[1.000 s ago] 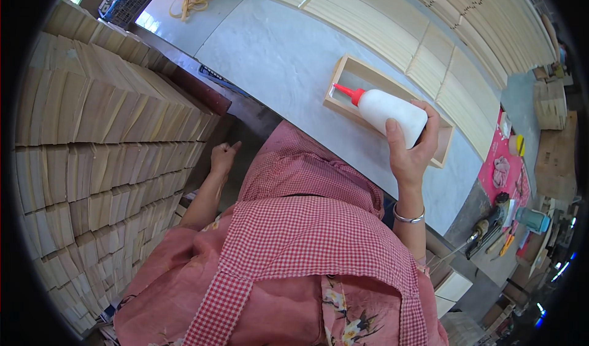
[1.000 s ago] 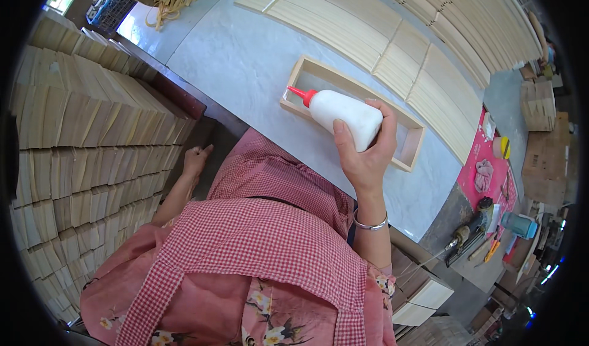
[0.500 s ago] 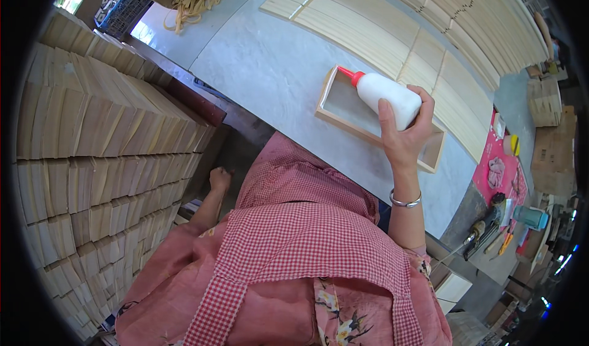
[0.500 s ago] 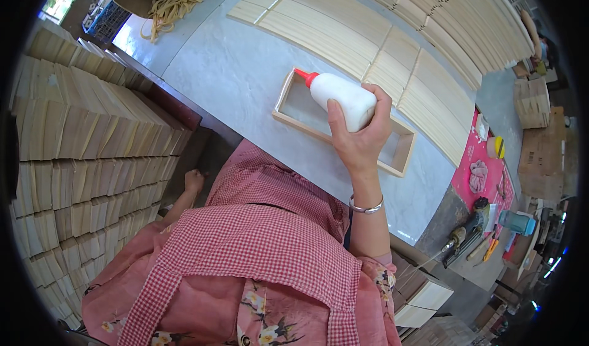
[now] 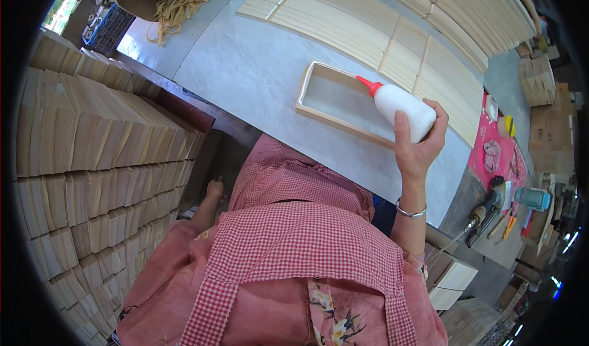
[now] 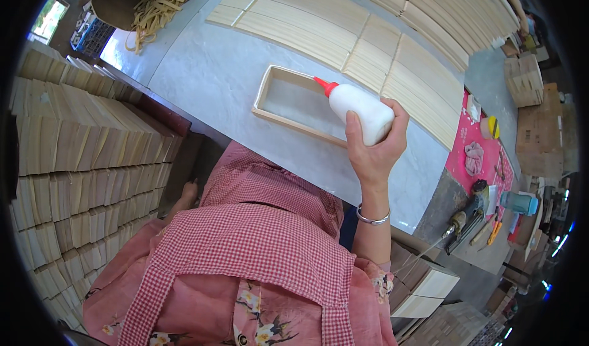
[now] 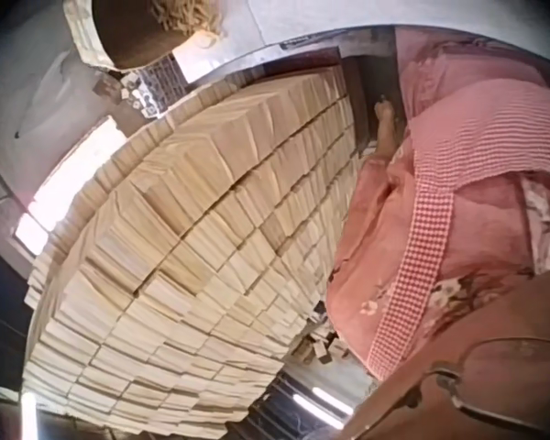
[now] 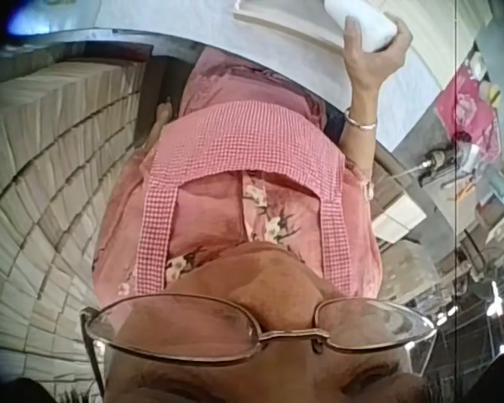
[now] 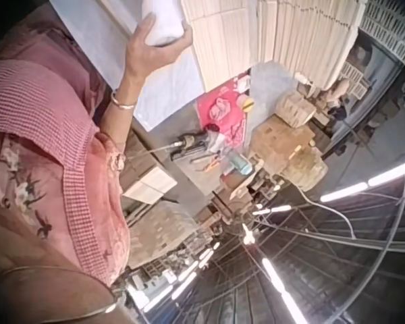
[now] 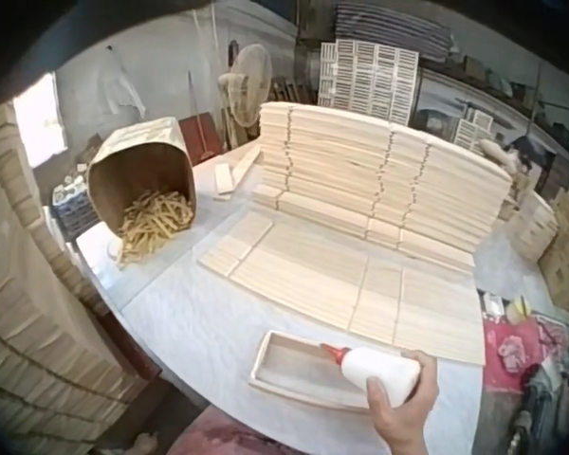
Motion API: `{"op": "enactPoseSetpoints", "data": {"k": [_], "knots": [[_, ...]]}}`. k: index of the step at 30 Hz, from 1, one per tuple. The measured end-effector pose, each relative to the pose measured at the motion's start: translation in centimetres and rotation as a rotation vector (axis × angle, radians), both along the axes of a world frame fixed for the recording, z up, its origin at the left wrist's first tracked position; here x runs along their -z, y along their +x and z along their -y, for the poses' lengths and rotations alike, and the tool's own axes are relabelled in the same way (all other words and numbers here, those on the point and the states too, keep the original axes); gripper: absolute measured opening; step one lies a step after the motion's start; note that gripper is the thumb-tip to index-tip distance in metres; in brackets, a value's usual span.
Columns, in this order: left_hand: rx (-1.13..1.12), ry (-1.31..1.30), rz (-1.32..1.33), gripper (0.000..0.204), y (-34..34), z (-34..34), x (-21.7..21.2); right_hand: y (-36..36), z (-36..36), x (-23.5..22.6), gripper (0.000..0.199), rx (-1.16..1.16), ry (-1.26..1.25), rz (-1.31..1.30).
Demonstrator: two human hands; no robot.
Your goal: Assemble wooden frames using a glue bottle and a pneumatic stapler gun.
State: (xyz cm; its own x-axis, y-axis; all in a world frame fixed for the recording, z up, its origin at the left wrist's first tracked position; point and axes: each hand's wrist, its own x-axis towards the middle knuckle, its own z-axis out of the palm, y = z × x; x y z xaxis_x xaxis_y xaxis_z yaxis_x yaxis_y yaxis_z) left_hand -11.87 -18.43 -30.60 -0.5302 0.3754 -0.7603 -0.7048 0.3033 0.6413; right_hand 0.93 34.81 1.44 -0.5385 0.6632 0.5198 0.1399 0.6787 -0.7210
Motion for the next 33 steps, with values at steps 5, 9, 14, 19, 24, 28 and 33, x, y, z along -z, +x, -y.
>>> {"op": "enactPoseSetpoints", "data": {"k": [5,9,14,19,24,28,33], "knots": [[-0.083,0.405,0.115,0.034,0.6,3.2,5.0,2.2,-1.1,-0.4,0.052,0.055,0.010,-0.008],[-0.022,-0.072,-0.011,0.032,0.1,-1.5,2.5,4.2,-1.7,-0.2,0.051,0.122,0.039,0.000],[-0.005,-0.551,-0.110,0.032,0.1,-2.1,2.7,6.7,-2.7,-0.6,0.048,0.186,0.032,0.020],[0.027,-0.575,-0.123,0.035,0.0,-2.9,2.7,9.3,-4.0,-0.3,0.045,0.265,0.054,0.042],[0.129,-0.697,-0.159,0.037,0.0,-7.1,-5.0,11.1,-5.1,-0.2,0.046,0.338,0.097,0.029],[0.160,-0.733,-0.138,0.038,-0.1,-8.0,-6.1,11.9,-5.1,-0.2,0.048,0.360,0.115,0.008],[0.168,-0.705,-0.142,0.039,-0.8,-6.4,-3.0,13.0,-4.3,-0.8,0.047,0.367,0.110,0.031]]}}
